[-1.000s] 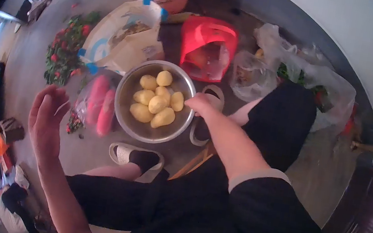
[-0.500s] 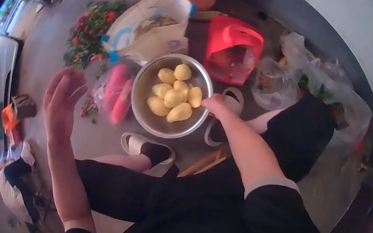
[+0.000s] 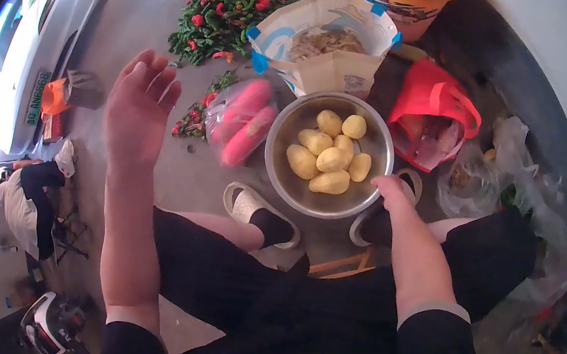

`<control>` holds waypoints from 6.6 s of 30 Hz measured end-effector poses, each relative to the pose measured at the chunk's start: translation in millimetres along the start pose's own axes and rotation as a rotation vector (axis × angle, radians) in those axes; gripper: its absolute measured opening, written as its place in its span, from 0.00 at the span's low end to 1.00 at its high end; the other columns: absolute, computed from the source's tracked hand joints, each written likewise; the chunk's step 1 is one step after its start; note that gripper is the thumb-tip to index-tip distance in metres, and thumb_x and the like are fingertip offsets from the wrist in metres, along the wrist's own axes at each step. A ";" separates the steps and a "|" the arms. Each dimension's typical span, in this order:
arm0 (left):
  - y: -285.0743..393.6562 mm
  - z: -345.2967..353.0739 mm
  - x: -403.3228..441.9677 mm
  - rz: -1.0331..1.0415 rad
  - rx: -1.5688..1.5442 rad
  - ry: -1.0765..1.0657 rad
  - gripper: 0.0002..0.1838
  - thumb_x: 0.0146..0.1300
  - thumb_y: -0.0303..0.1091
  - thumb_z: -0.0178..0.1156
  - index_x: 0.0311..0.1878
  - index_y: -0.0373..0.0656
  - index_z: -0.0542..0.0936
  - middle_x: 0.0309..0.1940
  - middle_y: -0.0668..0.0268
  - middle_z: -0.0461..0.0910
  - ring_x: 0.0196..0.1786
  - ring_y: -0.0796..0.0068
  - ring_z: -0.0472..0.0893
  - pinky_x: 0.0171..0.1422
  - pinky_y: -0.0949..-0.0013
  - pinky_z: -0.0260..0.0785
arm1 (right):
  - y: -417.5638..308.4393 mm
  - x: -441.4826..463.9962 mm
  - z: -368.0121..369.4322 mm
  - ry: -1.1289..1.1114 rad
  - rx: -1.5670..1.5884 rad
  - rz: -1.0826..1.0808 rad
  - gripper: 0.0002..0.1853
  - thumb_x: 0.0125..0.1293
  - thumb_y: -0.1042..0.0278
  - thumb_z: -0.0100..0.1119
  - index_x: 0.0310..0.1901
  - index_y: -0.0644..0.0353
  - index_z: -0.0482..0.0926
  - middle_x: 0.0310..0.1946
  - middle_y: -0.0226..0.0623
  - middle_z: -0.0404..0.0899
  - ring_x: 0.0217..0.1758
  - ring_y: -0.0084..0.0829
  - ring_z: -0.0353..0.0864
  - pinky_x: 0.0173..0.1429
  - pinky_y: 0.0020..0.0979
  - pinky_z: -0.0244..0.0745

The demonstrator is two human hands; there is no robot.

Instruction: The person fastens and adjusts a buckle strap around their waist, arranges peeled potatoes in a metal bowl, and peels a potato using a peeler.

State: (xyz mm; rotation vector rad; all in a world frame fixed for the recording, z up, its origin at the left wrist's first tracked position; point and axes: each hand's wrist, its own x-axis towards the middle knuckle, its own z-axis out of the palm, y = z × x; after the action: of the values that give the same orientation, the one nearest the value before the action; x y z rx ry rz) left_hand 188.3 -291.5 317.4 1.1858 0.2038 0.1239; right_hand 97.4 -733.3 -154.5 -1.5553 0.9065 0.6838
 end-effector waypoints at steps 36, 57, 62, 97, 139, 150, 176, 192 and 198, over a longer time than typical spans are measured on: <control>-7.5 -7.9 18.8 -0.094 -0.067 -0.224 0.18 0.81 0.33 0.52 0.67 0.37 0.75 0.56 0.62 0.79 0.57 0.70 0.79 0.67 0.62 0.71 | -109.8 -118.1 79.9 0.049 -1.053 -1.106 0.21 0.67 0.54 0.63 0.59 0.49 0.81 0.69 0.49 0.70 0.70 0.51 0.73 0.67 0.49 0.75; -8.9 -4.1 7.3 -0.038 0.061 -0.210 0.18 0.82 0.34 0.49 0.67 0.36 0.74 0.53 0.62 0.78 0.54 0.71 0.80 0.63 0.64 0.74 | -148.2 50.4 -59.0 0.619 -0.323 -0.098 0.26 0.72 0.56 0.49 0.65 0.62 0.80 0.57 0.51 0.86 0.61 0.49 0.86 0.65 0.45 0.80; -12.2 -3.6 8.8 -0.089 0.057 -0.261 0.18 0.82 0.34 0.49 0.68 0.38 0.73 0.56 0.62 0.76 0.57 0.71 0.77 0.66 0.63 0.70 | -115.7 120.9 -76.7 0.437 0.275 -0.090 0.16 0.75 0.56 0.54 0.57 0.51 0.81 0.48 0.37 0.86 0.49 0.35 0.85 0.51 0.41 0.81; -52.5 64.9 -16.1 -0.058 0.757 -0.407 0.13 0.79 0.33 0.56 0.59 0.38 0.80 0.46 0.65 0.81 0.48 0.75 0.82 0.56 0.68 0.77 | -200.2 -0.9 -101.9 0.394 -0.125 -0.225 0.17 0.74 0.64 0.50 0.58 0.61 0.78 0.45 0.49 0.86 0.52 0.36 0.86 0.52 0.48 0.85; -57.7 21.9 11.6 -0.249 0.662 -0.202 0.12 0.78 0.32 0.57 0.57 0.37 0.80 0.45 0.64 0.85 0.46 0.75 0.84 0.56 0.68 0.77 | -211.8 5.1 -112.7 0.743 -0.344 -0.464 0.39 0.56 0.57 0.79 0.68 0.54 0.72 0.57 0.41 0.83 0.48 0.39 0.89 0.50 0.42 0.86; -269.3 74.0 -47.6 -0.742 0.435 -0.328 0.28 0.75 0.48 0.59 0.71 0.44 0.69 0.58 0.58 0.79 0.56 0.65 0.83 0.57 0.56 0.79 | -168.8 -167.0 13.9 0.113 0.077 -0.239 0.42 0.55 0.43 0.80 0.60 0.71 0.77 0.50 0.46 0.85 0.52 0.38 0.86 0.56 0.38 0.80; -245.3 -15.2 -62.2 -0.761 -0.538 -0.115 0.31 0.73 0.63 0.58 0.57 0.42 0.77 0.46 0.56 0.83 0.42 0.61 0.83 0.34 0.71 0.75 | -183.4 -242.9 91.5 -0.422 -0.055 -0.543 0.18 0.80 0.52 0.51 0.52 0.60 0.79 0.36 0.37 0.82 0.36 0.29 0.83 0.41 0.34 0.78; -262.8 8.7 -63.2 -0.653 -0.597 -0.050 0.32 0.76 0.65 0.56 0.65 0.47 0.75 0.58 0.61 0.80 0.55 0.64 0.80 0.53 0.63 0.75 | -171.2 -254.1 99.4 -0.155 -0.443 -0.977 0.18 0.81 0.53 0.49 0.44 0.62 0.77 0.37 0.55 0.85 0.46 0.59 0.84 0.49 0.55 0.76; -285.4 -5.5 -63.3 -0.623 -0.485 -0.035 0.27 0.77 0.58 0.58 0.66 0.46 0.75 0.59 0.63 0.80 0.58 0.66 0.80 0.63 0.59 0.74 | -156.9 -248.5 110.3 -0.023 -0.578 -1.006 0.14 0.80 0.56 0.51 0.43 0.59 0.74 0.31 0.57 0.82 0.39 0.63 0.83 0.41 0.59 0.74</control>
State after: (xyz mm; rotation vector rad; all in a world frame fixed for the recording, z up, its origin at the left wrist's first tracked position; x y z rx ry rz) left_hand 122.2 -405.5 56.3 0.6027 0.4736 -0.3768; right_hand 104.0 -572.7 115.1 -2.2132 -0.1932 0.2116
